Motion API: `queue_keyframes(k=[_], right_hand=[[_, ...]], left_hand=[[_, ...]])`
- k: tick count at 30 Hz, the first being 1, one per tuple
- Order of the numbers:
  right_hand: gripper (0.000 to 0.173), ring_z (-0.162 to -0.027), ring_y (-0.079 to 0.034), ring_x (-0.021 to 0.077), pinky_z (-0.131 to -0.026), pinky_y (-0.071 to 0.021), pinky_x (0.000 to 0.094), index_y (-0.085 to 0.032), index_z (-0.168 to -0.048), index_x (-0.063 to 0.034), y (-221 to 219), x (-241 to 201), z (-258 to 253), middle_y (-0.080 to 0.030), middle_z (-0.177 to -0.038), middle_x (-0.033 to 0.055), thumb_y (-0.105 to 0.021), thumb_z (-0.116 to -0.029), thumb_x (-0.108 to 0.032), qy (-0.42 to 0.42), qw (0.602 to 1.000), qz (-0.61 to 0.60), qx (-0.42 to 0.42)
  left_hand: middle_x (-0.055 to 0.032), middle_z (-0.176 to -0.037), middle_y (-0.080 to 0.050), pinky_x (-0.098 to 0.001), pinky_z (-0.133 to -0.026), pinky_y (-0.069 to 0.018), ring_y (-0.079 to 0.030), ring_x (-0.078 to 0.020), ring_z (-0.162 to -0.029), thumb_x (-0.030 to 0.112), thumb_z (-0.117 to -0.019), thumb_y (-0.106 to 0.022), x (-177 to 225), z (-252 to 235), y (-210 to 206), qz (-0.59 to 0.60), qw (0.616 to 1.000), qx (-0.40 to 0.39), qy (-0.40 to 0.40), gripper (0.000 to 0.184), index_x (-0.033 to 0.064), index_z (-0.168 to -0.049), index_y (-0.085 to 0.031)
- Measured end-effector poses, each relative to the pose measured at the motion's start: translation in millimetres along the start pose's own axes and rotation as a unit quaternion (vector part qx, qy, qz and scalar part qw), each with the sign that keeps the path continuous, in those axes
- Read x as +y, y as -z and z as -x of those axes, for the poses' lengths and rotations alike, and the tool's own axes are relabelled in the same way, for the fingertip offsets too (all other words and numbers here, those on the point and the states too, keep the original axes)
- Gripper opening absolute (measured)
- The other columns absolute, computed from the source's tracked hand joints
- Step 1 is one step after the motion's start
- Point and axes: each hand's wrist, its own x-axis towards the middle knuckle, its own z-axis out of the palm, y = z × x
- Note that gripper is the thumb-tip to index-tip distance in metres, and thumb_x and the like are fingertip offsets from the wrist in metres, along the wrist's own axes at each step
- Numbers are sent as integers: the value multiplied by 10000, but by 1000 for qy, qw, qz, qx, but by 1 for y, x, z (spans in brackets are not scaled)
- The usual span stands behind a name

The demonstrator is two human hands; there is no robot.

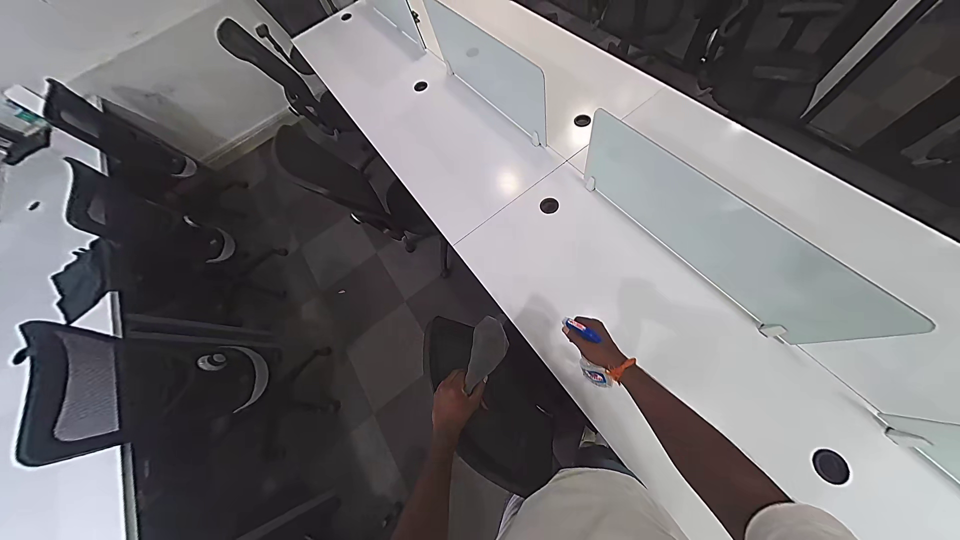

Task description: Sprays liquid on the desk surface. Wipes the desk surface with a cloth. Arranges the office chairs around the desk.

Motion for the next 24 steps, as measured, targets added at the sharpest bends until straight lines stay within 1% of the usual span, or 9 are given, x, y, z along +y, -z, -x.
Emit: queue_keyframes(k=[5,8,10,11,13,15,18,22,24], right_hand=[[228,-710,-648,54,-675,-568,256,-668,-928,-29,41,36,112,-676,-791,-10,-604,-965,-245,-8,989,-98,111],[255,-748,-680,51,-716,-591,256,-676,-944,-14,80,64,179,-703,-812,-6,-566,-958,-243,-34,973,-81,215],[298,-733,-639,41,-722,-552,245,-684,-886,-16,101,80,220,-663,-776,-4,-570,-937,-286,-38,965,-2,258],[350,-726,-624,83,-715,-537,290,-684,-839,-18,108,87,238,-641,-756,25,-574,-927,-338,-33,964,65,256],[447,-738,-623,255,-735,-504,464,-664,-743,-38,112,100,270,-619,-727,112,-583,-916,-441,6,959,202,200],[471,-721,-626,308,-734,-484,519,-629,-689,-102,112,105,297,-607,-690,104,-577,-899,-520,37,948,288,129],[444,-728,-599,242,-718,-484,441,-636,-734,-84,118,114,325,-588,-706,83,-599,-921,-485,14,970,205,127],[311,-696,-606,-21,-670,-521,180,-698,-878,-65,127,118,349,-667,-761,-45,-596,-942,-351,-28,967,-29,252],[307,-709,-606,-41,-683,-518,160,-701,-902,-69,124,115,357,-679,-779,-64,-594,-951,-352,-25,961,-58,268]], left_hand=[[-179,-1054,-734,-544,-904,-567,-722,-343,-978,515,-907,-671,4,-1,2,-9,1000,-14,21,555,-16,-1061,-728],[-173,-1025,-725,-538,-860,-577,-722,-336,-941,522,-910,-660,5,-1,1,-28,999,-17,19,543,-7,-1012,-723],[-171,-1030,-723,-544,-862,-574,-719,-340,-947,528,-912,-657,8,-1,2,-38,999,-28,26,550,-7,-1016,-721],[-165,-1034,-724,-547,-863,-573,-718,-338,-950,531,-910,-661,9,-1,2,-44,998,-30,28,548,-4,-1016,-722],[-162,-1057,-722,-555,-873,-567,-715,-341,-970,534,-915,-660,11,-2,3,-58,997,-45,39,549,1,-1035,-716],[-168,-1064,-717,-564,-879,-563,-712,-344,-979,539,-919,-665,15,-1,4,-70,995,-58,50,555,-1,-1042,-708],[-183,-1074,-716,-579,-886,-556,-709,-356,-990,528,-921,-671,19,1,3,-80,994,-58,51,552,-8,-1048,-707],[-197,-1080,-710,-592,-902,-545,-701,-374,-1012,529,-932,-654,26,12,5,-81,993,-54,64,561,-17,-1053,-697],[-199,-1086,-710,-593,-906,-543,-699,-373,-1027,541,-934,-645,28,19,5,-85,992,-47,82,570,-11,-1064,-695]])
